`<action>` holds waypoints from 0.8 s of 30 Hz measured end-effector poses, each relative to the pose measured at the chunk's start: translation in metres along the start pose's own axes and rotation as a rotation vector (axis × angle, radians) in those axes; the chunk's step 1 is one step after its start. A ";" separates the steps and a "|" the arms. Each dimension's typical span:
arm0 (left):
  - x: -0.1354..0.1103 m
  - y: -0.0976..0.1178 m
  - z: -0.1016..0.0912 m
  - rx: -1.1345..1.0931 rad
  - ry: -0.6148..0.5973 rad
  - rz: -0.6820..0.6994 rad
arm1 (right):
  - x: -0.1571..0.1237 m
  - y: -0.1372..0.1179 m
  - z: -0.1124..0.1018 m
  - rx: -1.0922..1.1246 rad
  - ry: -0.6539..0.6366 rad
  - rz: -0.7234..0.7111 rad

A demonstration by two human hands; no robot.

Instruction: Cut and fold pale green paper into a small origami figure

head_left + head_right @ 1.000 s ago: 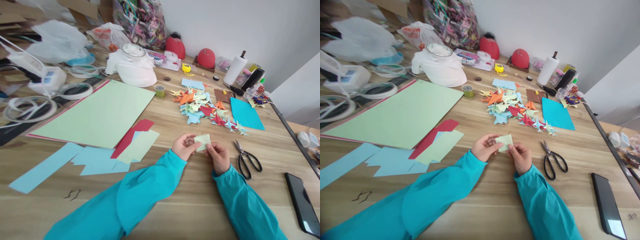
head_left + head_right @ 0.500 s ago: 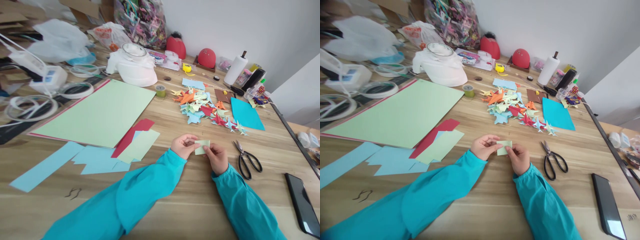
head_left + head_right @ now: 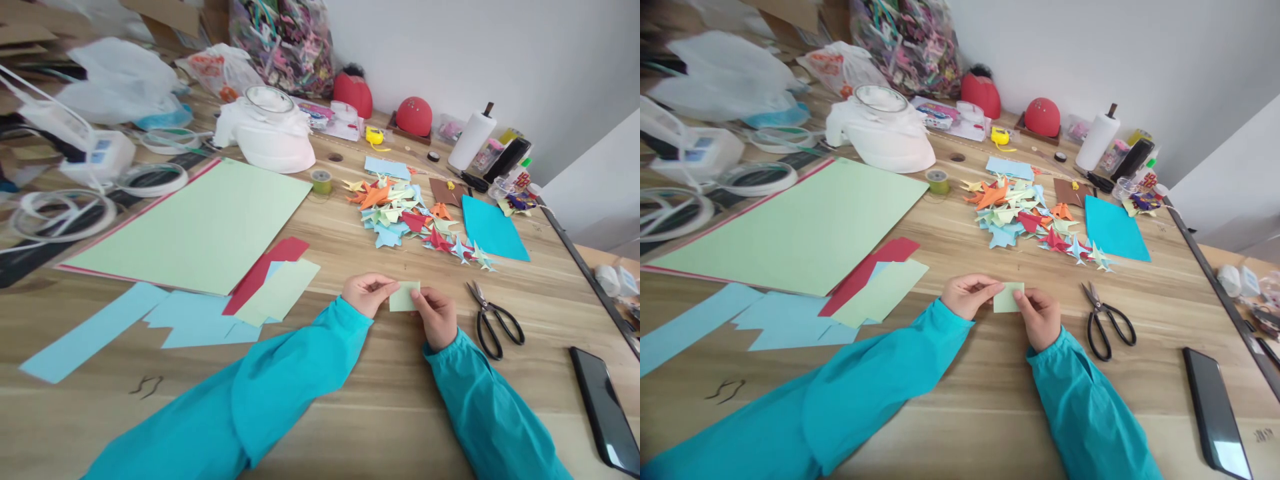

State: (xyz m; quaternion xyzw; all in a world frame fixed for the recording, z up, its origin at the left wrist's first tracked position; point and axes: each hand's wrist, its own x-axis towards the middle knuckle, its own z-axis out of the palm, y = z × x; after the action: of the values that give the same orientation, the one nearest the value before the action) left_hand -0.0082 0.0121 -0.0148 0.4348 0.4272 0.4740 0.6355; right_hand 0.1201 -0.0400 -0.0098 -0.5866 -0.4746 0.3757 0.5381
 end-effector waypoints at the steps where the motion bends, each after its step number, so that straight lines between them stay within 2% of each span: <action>1: 0.000 -0.001 0.000 0.012 -0.008 0.007 | 0.000 0.000 0.000 0.019 0.014 0.014; 5: -0.001 -0.001 -0.001 0.040 -0.043 0.029 | 0.001 0.003 0.000 0.068 0.078 0.032; 16: -0.005 0.001 0.000 0.110 -0.055 0.067 | 0.002 0.006 -0.002 0.112 0.140 0.089; 19: -0.004 0.002 0.001 0.088 -0.021 0.060 | 0.001 0.006 -0.001 0.099 0.108 0.064; 24: 0.000 0.005 0.001 -0.056 0.091 -0.011 | 0.000 0.000 0.001 0.093 -0.050 0.047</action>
State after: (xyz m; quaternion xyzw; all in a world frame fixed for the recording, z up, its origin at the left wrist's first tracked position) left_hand -0.0084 0.0128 -0.0093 0.3926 0.4447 0.5014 0.6298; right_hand 0.1193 -0.0400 -0.0098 -0.5623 -0.4558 0.4244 0.5440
